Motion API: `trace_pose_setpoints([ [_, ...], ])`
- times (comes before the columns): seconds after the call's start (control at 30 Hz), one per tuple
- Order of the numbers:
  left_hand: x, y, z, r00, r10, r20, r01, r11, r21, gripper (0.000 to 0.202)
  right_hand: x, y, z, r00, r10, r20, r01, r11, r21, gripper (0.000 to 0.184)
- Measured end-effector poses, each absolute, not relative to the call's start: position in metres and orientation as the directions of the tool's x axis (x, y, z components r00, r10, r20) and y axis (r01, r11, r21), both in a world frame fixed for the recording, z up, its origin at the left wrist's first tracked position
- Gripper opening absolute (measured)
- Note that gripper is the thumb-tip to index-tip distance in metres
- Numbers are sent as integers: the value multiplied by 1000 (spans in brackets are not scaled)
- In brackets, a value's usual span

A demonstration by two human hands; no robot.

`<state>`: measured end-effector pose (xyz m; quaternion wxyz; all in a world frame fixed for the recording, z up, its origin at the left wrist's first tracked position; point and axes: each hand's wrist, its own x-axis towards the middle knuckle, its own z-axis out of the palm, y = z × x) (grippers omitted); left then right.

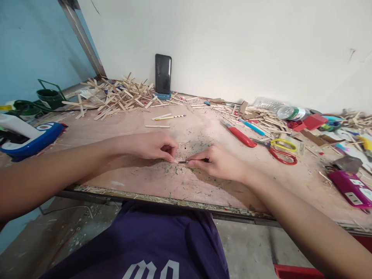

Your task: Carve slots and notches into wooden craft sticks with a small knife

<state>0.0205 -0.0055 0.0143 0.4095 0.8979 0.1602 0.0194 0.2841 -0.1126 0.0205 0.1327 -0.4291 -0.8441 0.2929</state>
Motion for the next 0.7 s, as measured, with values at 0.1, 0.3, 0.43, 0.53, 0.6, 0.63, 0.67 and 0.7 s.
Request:
trace_pose_setpoints([
  [0.1,21,-6,14,949,300,-96,269,-617,740,21,281,-112,22,-601,798,-29,642,461,-612,57],
  [0.3,22,-4,11,948,305,-89,270,-624,734,22,278,-113,25,-618,786,-18,658,504,-560,60],
  [0.43,22,-4,10,948,306,-87,269,-624,734,22,280,-113,21,-632,775,7,665,547,-508,50],
  [0.53,22,-4,11,948,307,-90,271,-624,733,22,283,-112,18,-657,753,36,665,602,-442,44],
  [0.6,22,-4,12,947,308,-89,272,-626,731,21,286,-112,17,-687,723,71,659,662,-356,43],
  [0.63,22,-4,12,947,307,-89,272,-627,730,20,286,-112,17,-704,705,84,654,690,-311,44],
  [0.67,22,-4,12,948,307,-89,272,-628,729,20,287,-112,18,-718,690,94,648,711,-273,46],
  [0.7,22,-4,12,948,306,-90,273,-628,729,21,288,-112,18,-730,677,98,641,727,-244,48],
])
